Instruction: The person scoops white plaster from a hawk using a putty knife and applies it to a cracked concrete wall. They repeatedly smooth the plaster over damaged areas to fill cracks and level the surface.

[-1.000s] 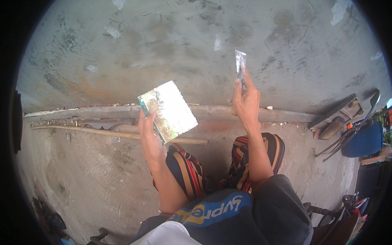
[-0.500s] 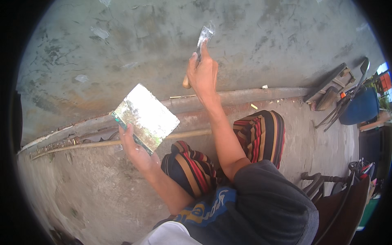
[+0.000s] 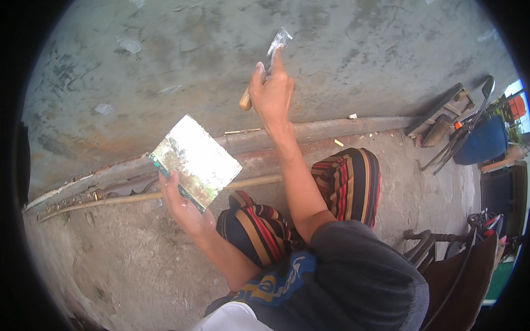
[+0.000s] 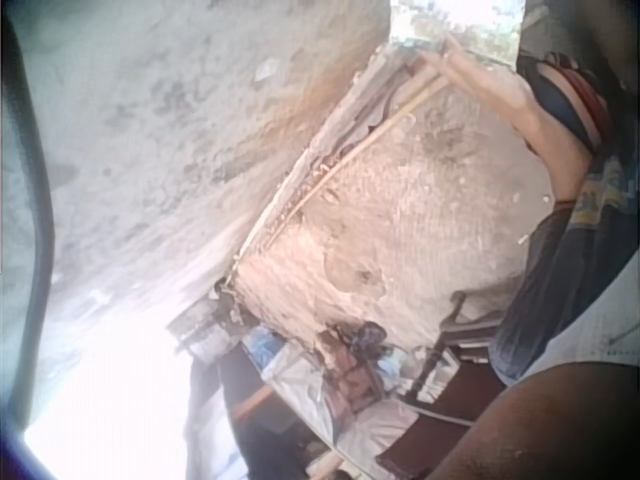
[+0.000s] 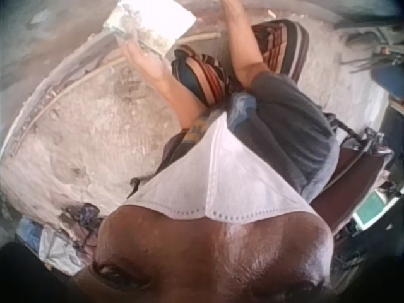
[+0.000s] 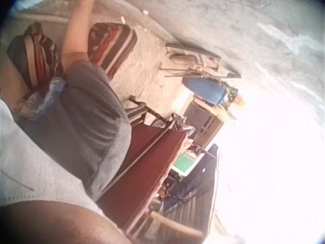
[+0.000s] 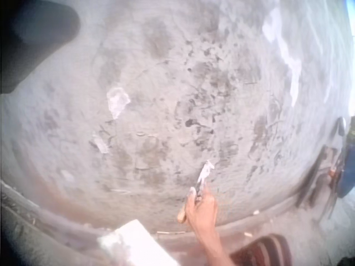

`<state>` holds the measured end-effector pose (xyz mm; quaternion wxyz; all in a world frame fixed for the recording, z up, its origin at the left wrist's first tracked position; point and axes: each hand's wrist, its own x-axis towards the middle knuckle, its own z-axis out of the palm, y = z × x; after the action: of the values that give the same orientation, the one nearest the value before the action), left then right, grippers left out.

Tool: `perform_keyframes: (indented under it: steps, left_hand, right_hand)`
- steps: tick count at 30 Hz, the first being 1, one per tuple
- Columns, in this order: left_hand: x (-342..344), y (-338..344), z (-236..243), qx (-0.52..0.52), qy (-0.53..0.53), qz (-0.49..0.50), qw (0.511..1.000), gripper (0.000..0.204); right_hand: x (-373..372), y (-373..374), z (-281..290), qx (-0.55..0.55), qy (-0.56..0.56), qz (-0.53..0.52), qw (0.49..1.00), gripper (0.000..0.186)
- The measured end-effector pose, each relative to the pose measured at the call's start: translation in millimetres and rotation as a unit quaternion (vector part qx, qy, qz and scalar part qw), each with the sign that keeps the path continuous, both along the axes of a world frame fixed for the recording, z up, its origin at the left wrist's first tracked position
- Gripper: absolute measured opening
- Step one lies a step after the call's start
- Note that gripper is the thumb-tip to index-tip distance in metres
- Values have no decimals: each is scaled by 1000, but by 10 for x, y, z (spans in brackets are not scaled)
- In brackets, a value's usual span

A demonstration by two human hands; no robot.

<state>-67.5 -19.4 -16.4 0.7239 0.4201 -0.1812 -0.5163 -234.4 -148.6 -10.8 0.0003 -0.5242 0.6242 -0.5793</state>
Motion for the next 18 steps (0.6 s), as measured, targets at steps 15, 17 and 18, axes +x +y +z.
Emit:
perform_keyframes:
  steps: [15, 17, 18]
  left_hand:
    - [-64, 102, 251, 24, -15, 5, 1000, 54]
    - [-32, 140, 260, 14, -16, -1, 1000, 54]
    - [-23, 165, 267, 10, -16, -5, 1000, 54]
  right_hand:
    - [71, 119, -419, 18, 5, 83, 996, 58]
    - [-100, 164, -371, -40, -34, 89, 995, 54]
    - [-198, 121, -334, -56, 4, 87, 995, 49]
